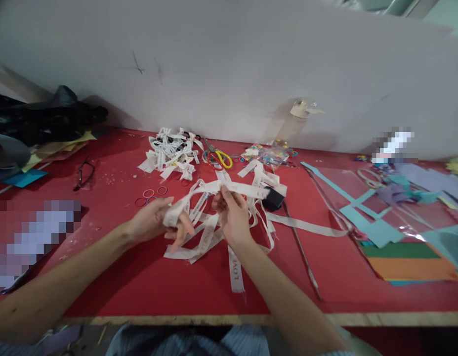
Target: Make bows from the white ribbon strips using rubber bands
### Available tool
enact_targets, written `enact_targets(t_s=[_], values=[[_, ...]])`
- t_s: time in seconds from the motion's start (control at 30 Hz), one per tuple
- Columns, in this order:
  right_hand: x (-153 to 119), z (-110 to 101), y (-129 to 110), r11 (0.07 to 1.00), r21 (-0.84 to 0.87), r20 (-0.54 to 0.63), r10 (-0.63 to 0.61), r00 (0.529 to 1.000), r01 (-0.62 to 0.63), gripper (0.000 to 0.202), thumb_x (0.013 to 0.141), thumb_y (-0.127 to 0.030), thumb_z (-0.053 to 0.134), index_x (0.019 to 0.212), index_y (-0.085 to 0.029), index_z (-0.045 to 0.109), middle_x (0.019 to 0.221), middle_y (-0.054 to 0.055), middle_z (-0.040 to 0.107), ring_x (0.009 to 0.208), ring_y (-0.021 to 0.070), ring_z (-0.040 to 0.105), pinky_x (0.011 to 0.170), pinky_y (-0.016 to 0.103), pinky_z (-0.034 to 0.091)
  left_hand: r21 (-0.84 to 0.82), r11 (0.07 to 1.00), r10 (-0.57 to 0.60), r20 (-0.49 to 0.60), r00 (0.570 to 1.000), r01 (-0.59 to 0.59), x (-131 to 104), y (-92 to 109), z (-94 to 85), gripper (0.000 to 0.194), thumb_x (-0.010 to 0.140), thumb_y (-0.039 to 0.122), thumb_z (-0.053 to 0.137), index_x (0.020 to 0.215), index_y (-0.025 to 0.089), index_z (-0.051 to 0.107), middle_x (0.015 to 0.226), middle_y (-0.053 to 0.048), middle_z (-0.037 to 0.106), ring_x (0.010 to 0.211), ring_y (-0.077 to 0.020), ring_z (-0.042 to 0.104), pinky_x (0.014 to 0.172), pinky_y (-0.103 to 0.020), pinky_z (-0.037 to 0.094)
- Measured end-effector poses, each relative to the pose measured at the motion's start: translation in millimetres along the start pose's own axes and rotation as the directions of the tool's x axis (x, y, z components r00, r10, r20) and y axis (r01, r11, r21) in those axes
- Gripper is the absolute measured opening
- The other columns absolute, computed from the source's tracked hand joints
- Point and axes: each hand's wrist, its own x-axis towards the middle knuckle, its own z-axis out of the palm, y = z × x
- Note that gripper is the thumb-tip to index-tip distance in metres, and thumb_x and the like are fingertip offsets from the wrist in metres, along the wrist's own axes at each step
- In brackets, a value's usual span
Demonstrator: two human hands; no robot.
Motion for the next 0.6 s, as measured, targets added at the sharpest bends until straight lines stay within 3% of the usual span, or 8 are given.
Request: enact_targets(t_s=[0.07,0.2,0.27,0.33,0.43,0.53,0.6], values=[[2.7,-1.6,-0.9,1.000,-0.021,-0.039,-0.017,0.999,0.017,0.024,0.066,-0.028,0.082,0.069,-0.018,0.060,0.059,-0.005,0.058,0.054,0.0061,0.055,0.048,0.015,0.048,-0.031,0.999,-0.031,0.075,0.997,0.033,0.3,-0.5,7.4,0.070,0.091,0.056,0.018,0.081,0.009,0.070,0.058,-0.011,0.065,0.053,-0.0153,0.039,0.056,-0.029,0.030],[5.8,-5.4,1.4,0.993,-0.113,-0.013,-0.035,0.999,0.034,0.025,0.071,-0.033,0.078,0.069,-0.018,0.058,0.059,-0.006,0.053,0.049,0.0047,0.049,0.043,0.014,0.042,0.001,0.995,-0.095,0.241,0.966,0.098,-1.1,-1.7,22.9,0.054,0.089,0.045,0.030,0.084,0.012,0.072,0.052,-0.004,0.055,0.055,-0.0158,0.039,0.058,-0.030,0.031],[7.4,-7.9,3.6,0.983,-0.179,0.008,-0.036,0.999,0.037,0.024,0.074,-0.035,0.075,0.069,-0.018,0.058,0.059,-0.006,0.053,0.048,0.0050,0.049,0.044,0.015,0.043,-0.014,0.996,-0.082,0.200,0.976,0.086,-2.7,-1.9,28.0,0.044,0.087,0.038,0.037,0.078,0.011,0.071,0.049,-0.001,0.045,0.050,-0.0131,0.035,0.053,-0.028,0.027],[8.8,-10.2,4.6,0.968,-0.248,0.037,-0.038,0.999,0.046,0.025,0.076,-0.037,0.073,0.070,-0.019,0.058,0.059,-0.005,0.054,0.049,0.0063,0.049,0.045,0.017,0.044,-0.087,0.996,-0.019,0.076,0.997,0.026,-3.6,-2.2,29.4,0.029,0.083,0.029,0.048,0.077,0.011,0.070,0.048,0.003,0.037,0.047,-0.0104,0.032,0.051,-0.026,0.026],[9.2,-11.9,3.6,0.943,-0.328,0.089,-0.028,0.996,0.056,0.026,0.078,-0.040,0.070,0.068,-0.019,0.058,0.058,-0.005,0.056,0.048,0.0072,0.050,0.046,0.018,0.044,-0.219,0.975,0.017,-0.070,0.997,-0.032,-2.5,-3.8,24.2,0.018,0.084,0.026,0.054,0.083,0.012,0.066,0.049,0.004,0.039,0.044,-0.0087,0.035,0.050,-0.024,0.032],[8.0,-11.8,2.5,0.916,-0.395,0.122,-0.031,0.992,0.077,0.026,0.079,-0.040,0.071,0.069,-0.018,0.060,0.057,-0.005,0.057,0.048,0.0068,0.050,0.047,0.018,0.042,-0.246,0.968,-0.071,-0.078,0.994,0.050,0.1,-5.5,15.7,0.026,0.091,0.036,0.047,0.089,0.014,0.061,0.054,0.001,0.050,0.041,-0.0096,0.043,0.044,-0.022,0.030],[7.4,-11.8,3.2,0.870,-0.477,0.145,-0.060,0.988,0.123,0.025,0.080,-0.041,0.069,0.074,-0.018,0.062,0.060,-0.005,0.058,0.049,0.0069,0.050,0.049,0.019,0.042,-0.176,0.978,-0.124,-0.053,0.991,0.114,1.1,-5.7,12.7,0.023,0.089,0.033,0.051,0.093,0.013,0.061,0.054,0.001,0.051,0.038,-0.0065,0.034,0.040,-0.020,0.021]])
